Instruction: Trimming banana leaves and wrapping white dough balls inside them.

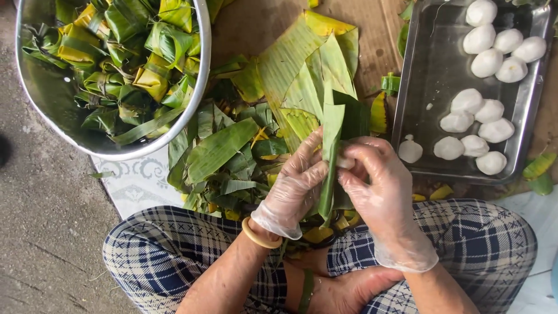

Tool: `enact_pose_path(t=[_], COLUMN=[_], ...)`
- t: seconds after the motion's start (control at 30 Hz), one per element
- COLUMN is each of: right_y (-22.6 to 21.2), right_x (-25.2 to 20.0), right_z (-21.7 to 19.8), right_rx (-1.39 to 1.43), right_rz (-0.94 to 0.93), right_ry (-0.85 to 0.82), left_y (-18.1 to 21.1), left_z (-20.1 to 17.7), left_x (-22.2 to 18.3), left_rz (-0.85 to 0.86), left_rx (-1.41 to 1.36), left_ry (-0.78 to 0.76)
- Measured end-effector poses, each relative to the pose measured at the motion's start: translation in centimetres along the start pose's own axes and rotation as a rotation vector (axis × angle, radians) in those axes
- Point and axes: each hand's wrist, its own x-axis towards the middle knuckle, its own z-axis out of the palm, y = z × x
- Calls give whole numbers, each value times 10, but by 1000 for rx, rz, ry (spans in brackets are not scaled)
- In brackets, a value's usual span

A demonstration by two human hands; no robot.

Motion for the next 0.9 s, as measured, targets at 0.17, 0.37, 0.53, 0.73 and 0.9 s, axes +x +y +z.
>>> enact_pose_path(t=[0.17,0.37,0.53,0.73,0.9], right_y=[17,27,17,8,12], right_x=[4,17,12,-2,-10], right_z=[-20,-45,-21,16,26], right_rx=[99,1891,565,-138,-358], right_rz=[-227,326,665,155,21], right_ry=[-210,-550,-229,-143,-221], left_y=[9,10,4,-19,-18], left_z=[-3,3,2,-11,-6], left_x=[0,-3,3,11,10], left_rz=[-35,-97,-28,168,143], left_rx=[3,15,172,250,231], left_ry=[45,23,171,521,626])
